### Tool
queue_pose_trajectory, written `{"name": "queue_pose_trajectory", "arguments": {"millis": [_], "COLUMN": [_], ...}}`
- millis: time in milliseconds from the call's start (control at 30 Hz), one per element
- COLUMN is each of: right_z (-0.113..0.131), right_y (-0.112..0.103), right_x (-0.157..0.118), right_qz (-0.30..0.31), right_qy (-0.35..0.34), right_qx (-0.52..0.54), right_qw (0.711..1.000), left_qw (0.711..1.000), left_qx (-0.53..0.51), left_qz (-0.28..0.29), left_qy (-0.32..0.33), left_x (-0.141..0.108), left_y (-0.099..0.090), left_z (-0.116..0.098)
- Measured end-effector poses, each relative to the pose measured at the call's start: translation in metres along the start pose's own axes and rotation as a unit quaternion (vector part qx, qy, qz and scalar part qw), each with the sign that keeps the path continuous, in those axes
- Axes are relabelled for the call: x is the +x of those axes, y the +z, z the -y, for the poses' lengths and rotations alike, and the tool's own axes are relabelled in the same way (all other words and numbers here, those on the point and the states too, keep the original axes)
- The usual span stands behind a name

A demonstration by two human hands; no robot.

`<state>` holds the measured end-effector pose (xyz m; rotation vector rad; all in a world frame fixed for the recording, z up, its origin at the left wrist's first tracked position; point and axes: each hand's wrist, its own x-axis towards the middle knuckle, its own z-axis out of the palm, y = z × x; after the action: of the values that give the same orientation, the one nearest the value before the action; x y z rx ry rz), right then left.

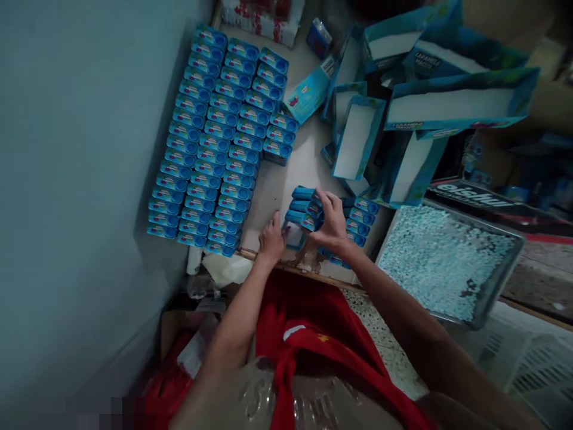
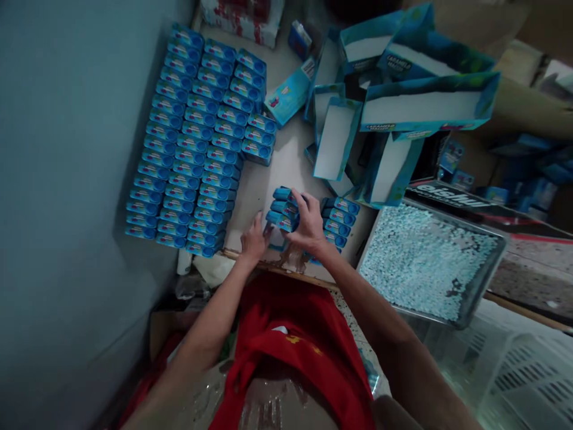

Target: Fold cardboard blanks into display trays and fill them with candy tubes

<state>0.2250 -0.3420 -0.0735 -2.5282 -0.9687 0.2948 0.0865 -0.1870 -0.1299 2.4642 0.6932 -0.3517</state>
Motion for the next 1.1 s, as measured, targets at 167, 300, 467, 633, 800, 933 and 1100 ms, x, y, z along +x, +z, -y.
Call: {"name": "queue_pose_trajectory", "arguments": {"millis": [167, 300, 467, 633, 800, 933, 1100], "right_z": [-0.013, -0.008, -0.022, -0.006, 0.033, 0.050, 0.074], "right_y": [0.012, 0.017, -0.003, -0.010, 0.016, -0.012, -0.083], "right_x": [0.017, 0.044, 0.088, 0.176, 0.254, 0.232, 0.088], "right_qz": [0.053, 0.079, 0.141, 0.039, 0.057, 0.028, -0.120], "right_qy": [0.008, -0.016, -0.081, -0.098, -0.020, 0.017, -0.101], "right_qx": [-0.053, -0.084, -0.107, -0.075, -0.084, -0.095, 0.016], "right_qw": [0.997, 0.993, 0.981, 0.992, 0.995, 0.995, 0.987], "left_qw": [0.992, 0.993, 0.996, 0.996, 0.992, 0.993, 0.929], "left_qx": [0.069, 0.068, 0.038, -0.035, -0.018, -0.096, -0.353], "left_qz": [0.108, 0.092, 0.079, 0.080, 0.106, 0.044, 0.014], "left_qy": [-0.006, -0.013, -0.013, 0.025, 0.060, 0.057, -0.114], "left_x": [0.030, 0.030, 0.036, 0.023, -0.015, -0.038, -0.058], "left_y": [-0.004, 0.003, 0.007, -0.002, -0.017, -0.015, -0.001], "left_z": [-0.006, -0.008, -0.012, -0.002, 0.025, 0.042, 0.043]}}
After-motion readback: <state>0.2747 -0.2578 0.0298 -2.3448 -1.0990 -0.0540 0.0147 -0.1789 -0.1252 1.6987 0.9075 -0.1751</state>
